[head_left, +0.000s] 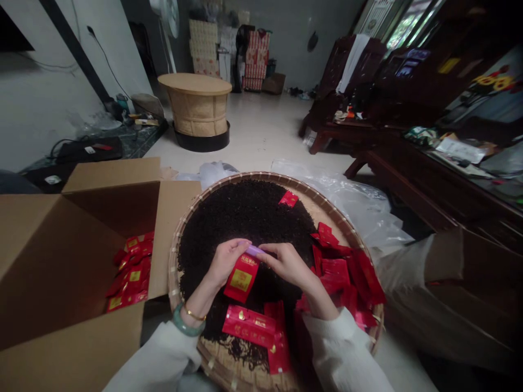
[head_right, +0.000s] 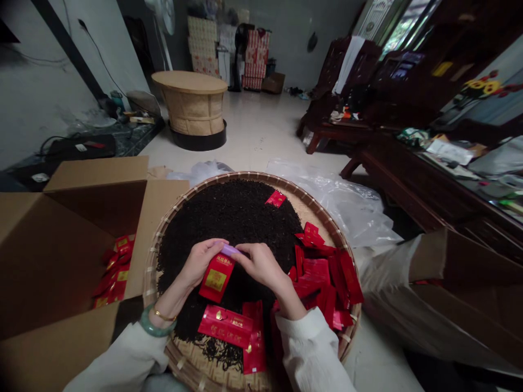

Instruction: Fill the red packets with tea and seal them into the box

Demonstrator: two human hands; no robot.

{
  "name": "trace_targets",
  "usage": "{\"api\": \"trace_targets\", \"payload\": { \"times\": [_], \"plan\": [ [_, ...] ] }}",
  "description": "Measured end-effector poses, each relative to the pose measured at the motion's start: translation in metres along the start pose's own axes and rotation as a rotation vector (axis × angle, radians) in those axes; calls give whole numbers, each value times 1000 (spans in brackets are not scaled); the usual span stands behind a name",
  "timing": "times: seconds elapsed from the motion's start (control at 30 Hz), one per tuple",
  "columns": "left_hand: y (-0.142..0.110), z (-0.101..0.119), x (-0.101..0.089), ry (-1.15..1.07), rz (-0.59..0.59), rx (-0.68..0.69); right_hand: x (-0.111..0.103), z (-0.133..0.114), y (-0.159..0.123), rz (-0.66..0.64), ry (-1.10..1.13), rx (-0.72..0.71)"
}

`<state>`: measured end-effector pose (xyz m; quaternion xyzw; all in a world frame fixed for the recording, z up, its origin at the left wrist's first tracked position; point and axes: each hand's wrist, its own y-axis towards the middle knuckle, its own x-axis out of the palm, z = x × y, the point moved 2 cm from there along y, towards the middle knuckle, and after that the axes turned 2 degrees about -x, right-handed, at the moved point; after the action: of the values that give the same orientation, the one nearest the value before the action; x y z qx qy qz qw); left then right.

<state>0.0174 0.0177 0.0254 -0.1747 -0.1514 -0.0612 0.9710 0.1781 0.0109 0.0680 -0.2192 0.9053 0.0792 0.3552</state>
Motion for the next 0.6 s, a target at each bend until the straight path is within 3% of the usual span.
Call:
{"api": "trace_targets", "payload": {
  "times": [0.43,0.6],
  "plan": [
    [-1,1,1,-34,4,-19,4,6,0,11,19,13],
    [-1,-1,2,-68,-65,-80,1,8,0,31,41,41]
  ]
}}
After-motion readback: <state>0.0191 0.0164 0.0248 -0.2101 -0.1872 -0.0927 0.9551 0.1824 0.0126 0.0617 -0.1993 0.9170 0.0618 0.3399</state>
